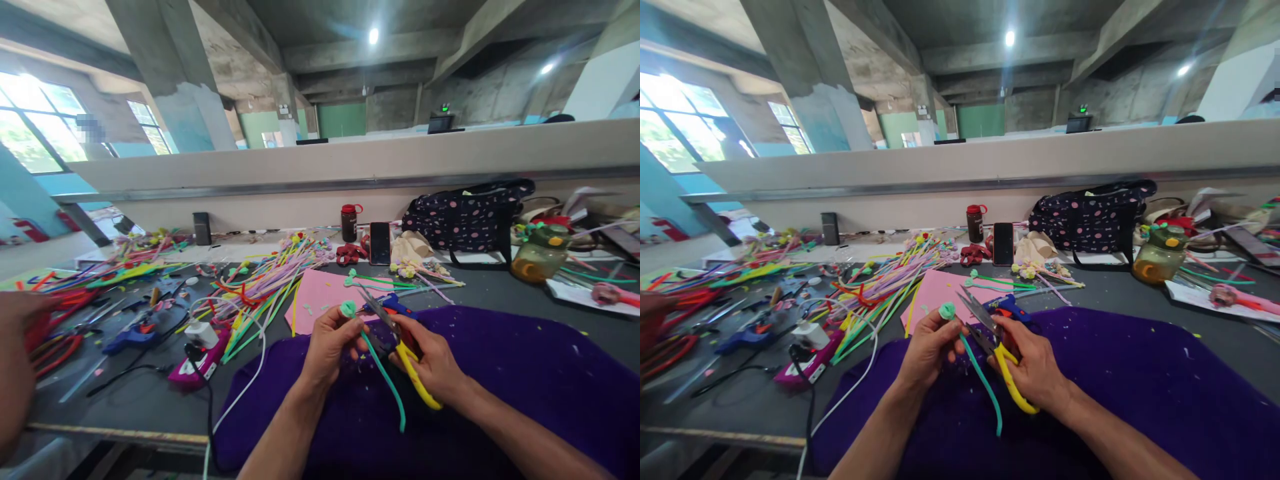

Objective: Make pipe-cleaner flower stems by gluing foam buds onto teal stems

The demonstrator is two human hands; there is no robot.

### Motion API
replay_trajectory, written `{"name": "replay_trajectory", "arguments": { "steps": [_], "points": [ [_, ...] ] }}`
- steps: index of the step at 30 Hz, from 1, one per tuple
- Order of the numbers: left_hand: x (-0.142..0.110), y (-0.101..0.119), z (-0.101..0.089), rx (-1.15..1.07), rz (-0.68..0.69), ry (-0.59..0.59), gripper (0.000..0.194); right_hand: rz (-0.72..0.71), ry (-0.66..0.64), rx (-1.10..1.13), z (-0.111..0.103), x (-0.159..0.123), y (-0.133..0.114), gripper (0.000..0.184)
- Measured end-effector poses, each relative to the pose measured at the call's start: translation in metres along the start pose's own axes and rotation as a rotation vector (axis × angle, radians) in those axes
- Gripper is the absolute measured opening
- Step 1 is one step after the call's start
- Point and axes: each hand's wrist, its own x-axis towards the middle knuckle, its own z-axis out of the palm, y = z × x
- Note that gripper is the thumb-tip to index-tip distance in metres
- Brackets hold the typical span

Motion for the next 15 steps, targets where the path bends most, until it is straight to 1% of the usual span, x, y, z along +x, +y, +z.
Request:
{"name": "replay_trajectory", "arguments": {
  "steps": [3,5,15],
  "points": [
    [-0.0001,0.0002,0.0003,-0.009,-0.018,-0.014,0.021,-0.079,-0.005,-0.084,0.0023,-0.0011,0.0002,0.051],
    [-0.0002,0.0002,0.0004,-0.001,-0.017,-0.024,0.022,-0.104,0.002,-0.123,0.003,-0.0013,0.0014,0.051],
    [0.0004,-0.0031,0.0007,0.032,0.016,-0.026,0.021,-0.139,0.016,-0.199,0.002,-0.0018,0.0032,0.052]
  ]
}}
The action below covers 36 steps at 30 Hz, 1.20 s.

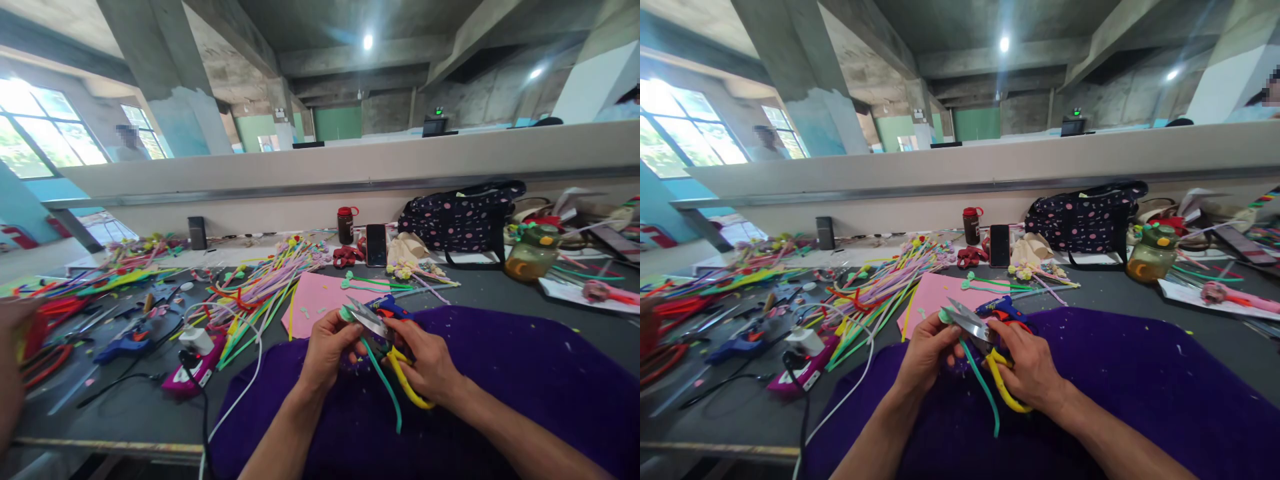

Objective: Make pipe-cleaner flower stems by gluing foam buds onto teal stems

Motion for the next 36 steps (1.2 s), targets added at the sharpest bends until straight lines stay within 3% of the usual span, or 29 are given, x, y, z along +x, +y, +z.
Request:
{"name": "replay_trajectory", "arguments": {
  "steps": [36],
  "points": [
    [0.0013,-0.0035,-0.0019,0.057,0.012,-0.061,0.017,-0.024,-0.02,-0.015,0.0036,-0.0035,0.0051,0.054]
  ]
}}
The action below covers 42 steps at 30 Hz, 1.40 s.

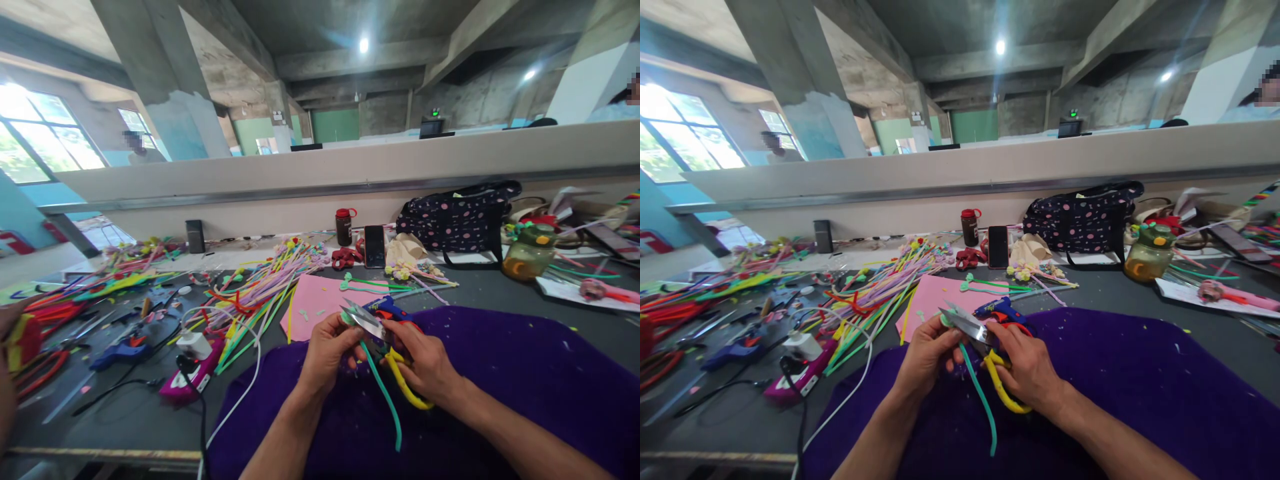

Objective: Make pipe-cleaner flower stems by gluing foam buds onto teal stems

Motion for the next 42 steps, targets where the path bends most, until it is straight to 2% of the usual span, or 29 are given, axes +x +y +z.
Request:
{"name": "replay_trajectory", "arguments": {
  "steps": [15,23,42],
  "points": [
    [0.0,0.002,0.001,0.017,-0.009,0.004,0.019,-0.012,-0.014,-0.032,-0.002,0.0,-0.003,0.056],
    [0.0,0.003,0.001,0.025,-0.008,0.017,0.019,0.045,0.008,-0.032,-0.008,0.005,-0.012,0.056],
    [-0.001,0.003,0.0,0.01,-0.017,-0.006,0.016,0.001,0.015,-0.077,-0.002,0.002,-0.004,0.055]
  ]
}}
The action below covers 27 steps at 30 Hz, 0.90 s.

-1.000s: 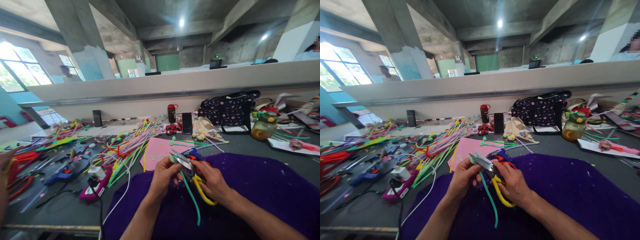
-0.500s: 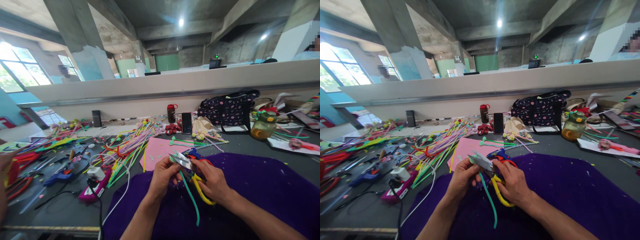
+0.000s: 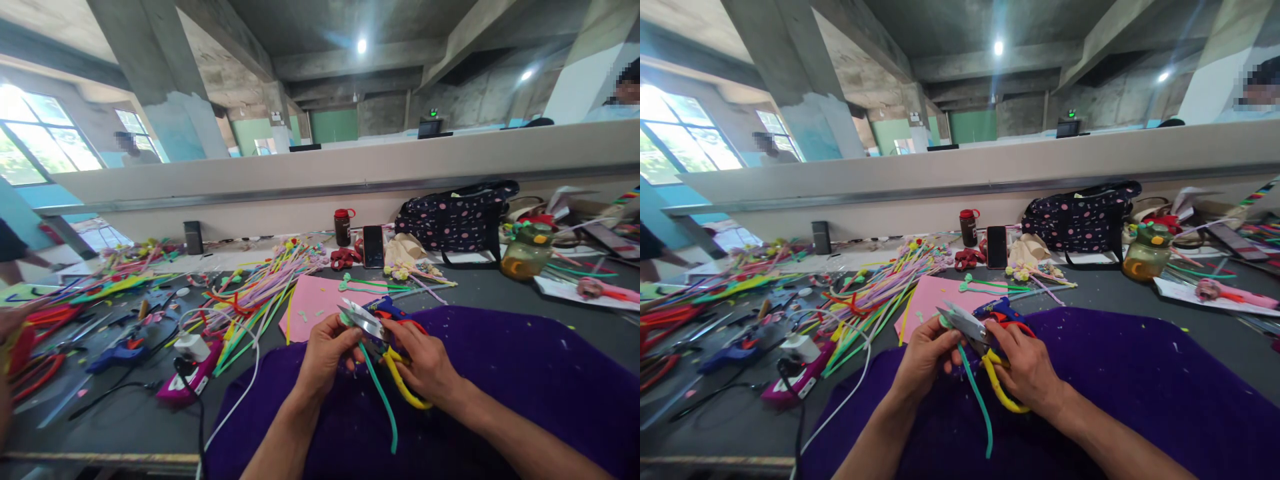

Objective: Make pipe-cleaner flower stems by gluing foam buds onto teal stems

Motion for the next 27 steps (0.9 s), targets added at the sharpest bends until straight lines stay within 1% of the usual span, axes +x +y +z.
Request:
{"name": "replay_trajectory", "arguments": {
  "steps": [7,14,20,27],
  "points": [
    [-0.0001,0.001,0.0003,-0.012,-0.02,0.01,0.019,-0.011,-0.002,0.006,0.0015,-0.0017,0.0018,0.057],
    [-0.0003,0.0018,0.0,-0.014,-0.023,0.005,0.017,-0.004,-0.019,0.029,0.0001,-0.0014,-0.0007,0.058],
    [-0.0006,0.0024,0.0009,-0.006,-0.027,0.014,0.019,0.019,0.012,-0.033,-0.0032,0.0014,-0.0027,0.056],
    [-0.0004,0.0021,0.0012,-0.004,-0.029,0.003,0.017,-0.022,0.021,-0.046,-0.002,0.0008,0.0007,0.055]
  ]
}}
